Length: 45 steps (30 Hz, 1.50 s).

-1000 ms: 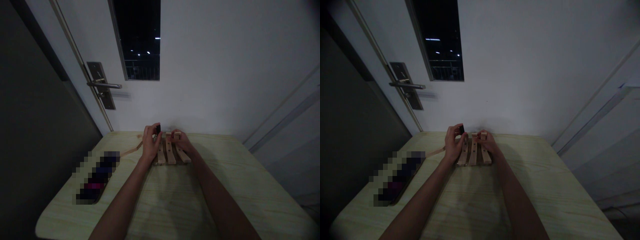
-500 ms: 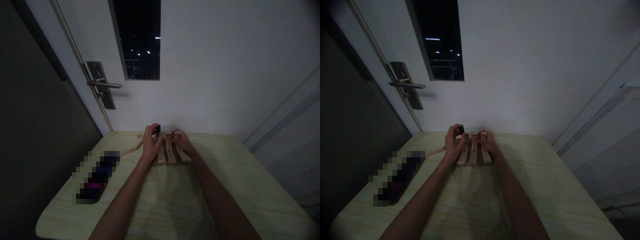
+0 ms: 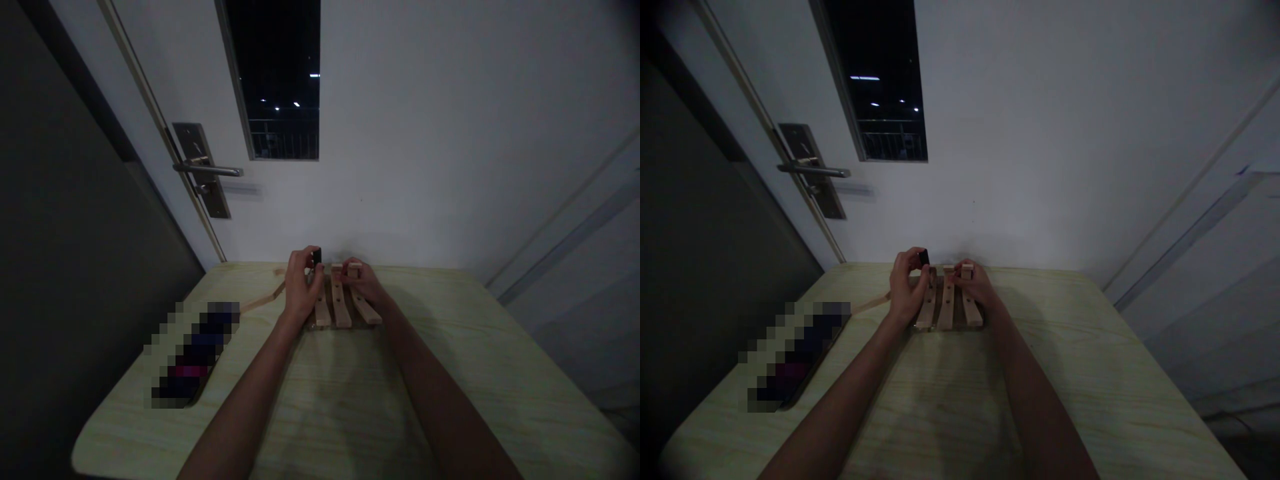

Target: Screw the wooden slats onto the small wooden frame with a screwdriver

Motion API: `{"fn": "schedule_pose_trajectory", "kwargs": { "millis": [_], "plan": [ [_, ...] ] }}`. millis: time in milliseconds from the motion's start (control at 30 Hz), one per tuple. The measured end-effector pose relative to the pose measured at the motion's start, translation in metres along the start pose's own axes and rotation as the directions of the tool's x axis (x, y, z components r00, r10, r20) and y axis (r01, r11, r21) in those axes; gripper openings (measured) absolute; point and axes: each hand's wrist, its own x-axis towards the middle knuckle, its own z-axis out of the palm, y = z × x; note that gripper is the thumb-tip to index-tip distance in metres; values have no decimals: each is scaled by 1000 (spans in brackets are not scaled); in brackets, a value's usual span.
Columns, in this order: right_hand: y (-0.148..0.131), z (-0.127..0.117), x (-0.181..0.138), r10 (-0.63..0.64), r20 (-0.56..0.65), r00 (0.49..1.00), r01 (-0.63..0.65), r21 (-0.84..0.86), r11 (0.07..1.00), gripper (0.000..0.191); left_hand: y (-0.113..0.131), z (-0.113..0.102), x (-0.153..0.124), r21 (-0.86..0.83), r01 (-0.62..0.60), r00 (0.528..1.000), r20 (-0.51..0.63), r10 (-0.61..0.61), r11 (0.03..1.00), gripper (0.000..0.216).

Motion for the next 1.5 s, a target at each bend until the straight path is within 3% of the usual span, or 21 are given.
{"fn": "schedule_pose_trajectory", "kwargs": {
  "millis": [867, 1167, 1500],
  "plan": [
    [-6, 3, -1, 21, -19, 1000, -20, 40, 999, 32, -2, 3, 0, -4, -7, 1000, 4, 7, 1000, 32],
    [-4, 2, 0, 5, -8, 1000, -4, 52, 999, 30, -4, 3, -2, -32, -19, 998, 52, 21, 999, 39],
    [-2, 1, 0, -6, -13, 1000, 6, 41, 999, 29, -4, 4, -5, -114, 43, 997, 72, -35, 993, 37]
  ]
}}
